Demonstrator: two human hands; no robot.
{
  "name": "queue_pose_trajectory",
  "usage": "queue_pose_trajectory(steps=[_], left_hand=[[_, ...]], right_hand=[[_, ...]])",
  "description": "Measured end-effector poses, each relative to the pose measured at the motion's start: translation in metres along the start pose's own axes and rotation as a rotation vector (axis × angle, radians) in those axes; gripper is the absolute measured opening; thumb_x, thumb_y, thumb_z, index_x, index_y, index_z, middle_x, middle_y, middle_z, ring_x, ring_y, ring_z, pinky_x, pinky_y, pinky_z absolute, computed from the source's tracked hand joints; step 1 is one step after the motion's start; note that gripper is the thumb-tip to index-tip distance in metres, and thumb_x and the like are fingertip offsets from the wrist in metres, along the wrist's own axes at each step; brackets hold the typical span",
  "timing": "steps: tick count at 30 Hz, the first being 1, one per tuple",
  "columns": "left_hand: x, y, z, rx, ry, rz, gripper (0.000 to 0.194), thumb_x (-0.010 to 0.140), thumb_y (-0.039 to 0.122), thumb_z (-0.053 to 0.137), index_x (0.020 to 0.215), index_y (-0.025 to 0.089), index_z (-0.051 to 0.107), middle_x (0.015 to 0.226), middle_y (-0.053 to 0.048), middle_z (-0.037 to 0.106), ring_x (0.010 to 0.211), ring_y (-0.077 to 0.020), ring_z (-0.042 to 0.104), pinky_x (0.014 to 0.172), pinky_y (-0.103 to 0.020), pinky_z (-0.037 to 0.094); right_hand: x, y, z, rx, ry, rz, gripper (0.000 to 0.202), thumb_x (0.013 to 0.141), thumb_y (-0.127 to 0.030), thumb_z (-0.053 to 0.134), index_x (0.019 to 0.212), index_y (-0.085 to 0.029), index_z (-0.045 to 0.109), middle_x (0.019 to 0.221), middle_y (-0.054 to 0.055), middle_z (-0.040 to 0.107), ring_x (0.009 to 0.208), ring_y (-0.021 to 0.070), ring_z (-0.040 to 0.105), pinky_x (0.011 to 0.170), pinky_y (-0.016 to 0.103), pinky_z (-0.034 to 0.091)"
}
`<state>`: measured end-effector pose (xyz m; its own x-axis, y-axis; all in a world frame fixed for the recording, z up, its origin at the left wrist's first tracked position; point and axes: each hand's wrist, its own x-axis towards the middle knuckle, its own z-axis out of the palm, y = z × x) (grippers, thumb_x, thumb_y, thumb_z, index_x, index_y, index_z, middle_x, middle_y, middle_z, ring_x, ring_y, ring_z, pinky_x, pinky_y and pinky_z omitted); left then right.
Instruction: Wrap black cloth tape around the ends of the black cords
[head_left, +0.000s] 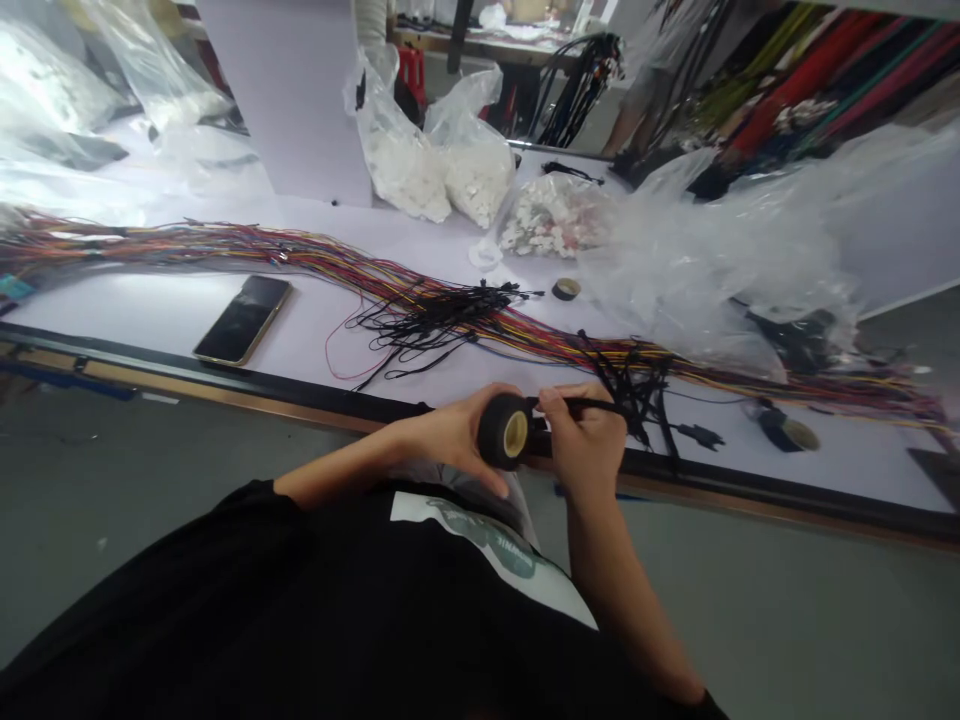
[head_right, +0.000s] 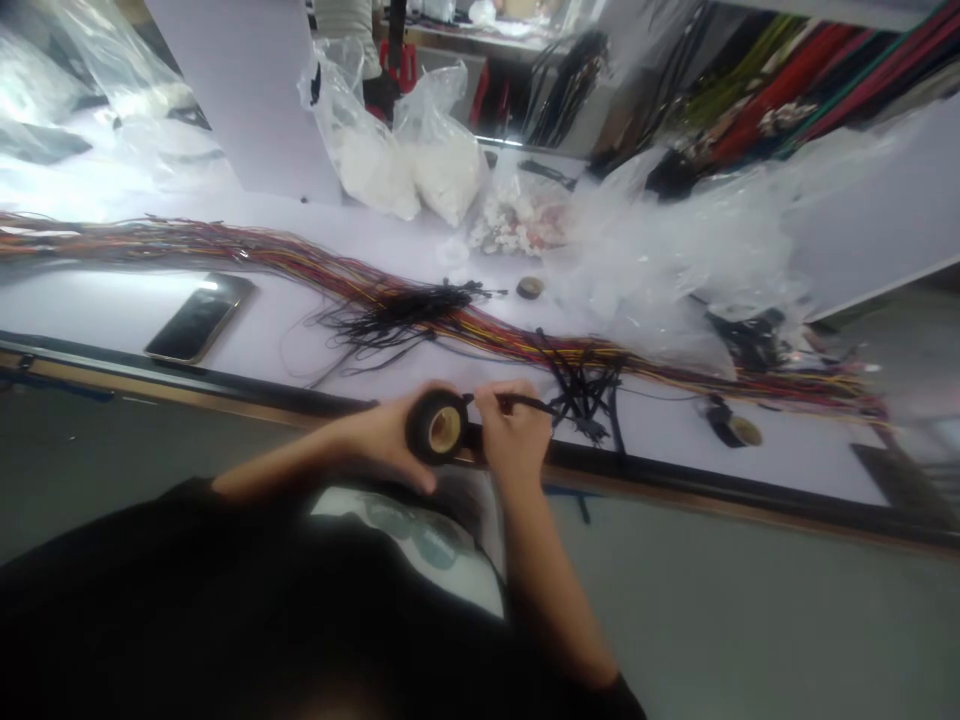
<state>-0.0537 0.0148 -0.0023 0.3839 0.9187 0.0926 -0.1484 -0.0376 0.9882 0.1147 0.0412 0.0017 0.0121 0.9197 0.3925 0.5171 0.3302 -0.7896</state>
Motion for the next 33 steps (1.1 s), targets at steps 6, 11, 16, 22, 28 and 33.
queue_pose_trajectory(steps=[6, 11, 16, 22, 28, 33], left_hand=[[0.015, -0.011, -0.004, -0.064, 0.005, -0.017, 0.029, 0.071, 0.032, 0.065, 0.085, 0.018, 0.044, 0.060, 0.007, 0.049, 0.045, -0.0048, 0.048, 0.046, -0.018, 0.040], [0.024, -0.015, 0.007, 0.144, 0.275, 0.034, 0.012, 0.071, 0.019, 0.059, 0.074, 0.017, 0.048, 0.062, 0.006, 0.050, 0.048, -0.0037, 0.045, 0.047, -0.017, 0.037], [0.019, -0.023, 0.013, 0.088, 0.378, 0.103, 0.008, 0.073, 0.019, 0.059, 0.073, 0.016, 0.051, 0.065, 0.004, 0.055, 0.056, -0.0058, 0.054, 0.057, -0.019, 0.044], [0.012, -0.017, 0.012, -0.384, 0.263, -0.078, 0.032, 0.070, 0.031, 0.068, 0.087, 0.016, 0.045, 0.068, 0.001, 0.063, 0.057, -0.0108, 0.061, 0.061, -0.026, 0.051], [0.021, -0.006, -0.006, -0.478, 0.023, -0.348, 0.029, 0.069, 0.035, 0.069, 0.082, 0.014, 0.053, 0.068, 0.001, 0.060, 0.050, -0.0068, 0.054, 0.045, -0.018, 0.039], [0.026, -0.009, -0.007, -0.541, -0.006, -0.496, 0.039, 0.065, 0.049, 0.070, 0.075, 0.016, 0.052, 0.063, 0.003, 0.056, 0.052, -0.0073, 0.053, 0.047, -0.019, 0.039]], right_hand=[[0.000, -0.010, -0.004, -0.016, -0.035, -0.238, 0.016, 0.074, -0.032, 0.064, 0.061, -0.024, 0.058, 0.066, 0.000, 0.063, 0.067, 0.0181, 0.058, 0.069, 0.035, 0.045], [-0.001, -0.011, 0.005, 0.039, -0.085, -0.066, 0.012, 0.076, -0.031, 0.060, 0.068, -0.023, 0.057, 0.065, -0.002, 0.060, 0.063, 0.0160, 0.057, 0.062, 0.031, 0.045], [-0.004, -0.006, 0.010, 0.086, -0.127, -0.002, 0.006, 0.074, -0.027, 0.060, 0.072, -0.022, 0.059, 0.069, -0.002, 0.062, 0.067, 0.0153, 0.058, 0.064, 0.030, 0.045], [-0.007, -0.003, 0.009, 0.131, -0.080, -0.069, 0.015, 0.077, -0.032, 0.059, 0.066, -0.022, 0.059, 0.070, -0.001, 0.065, 0.069, 0.0155, 0.060, 0.066, 0.030, 0.047], [-0.006, -0.002, 0.005, 0.136, -0.178, -0.040, 0.015, 0.075, -0.032, 0.060, 0.064, -0.022, 0.060, 0.071, -0.001, 0.067, 0.069, 0.0154, 0.062, 0.067, 0.030, 0.048], [-0.011, -0.006, 0.003, 0.147, -0.187, -0.036, 0.013, 0.073, -0.028, 0.061, 0.062, -0.022, 0.060, 0.071, -0.001, 0.068, 0.069, 0.0153, 0.063, 0.068, 0.030, 0.048]])
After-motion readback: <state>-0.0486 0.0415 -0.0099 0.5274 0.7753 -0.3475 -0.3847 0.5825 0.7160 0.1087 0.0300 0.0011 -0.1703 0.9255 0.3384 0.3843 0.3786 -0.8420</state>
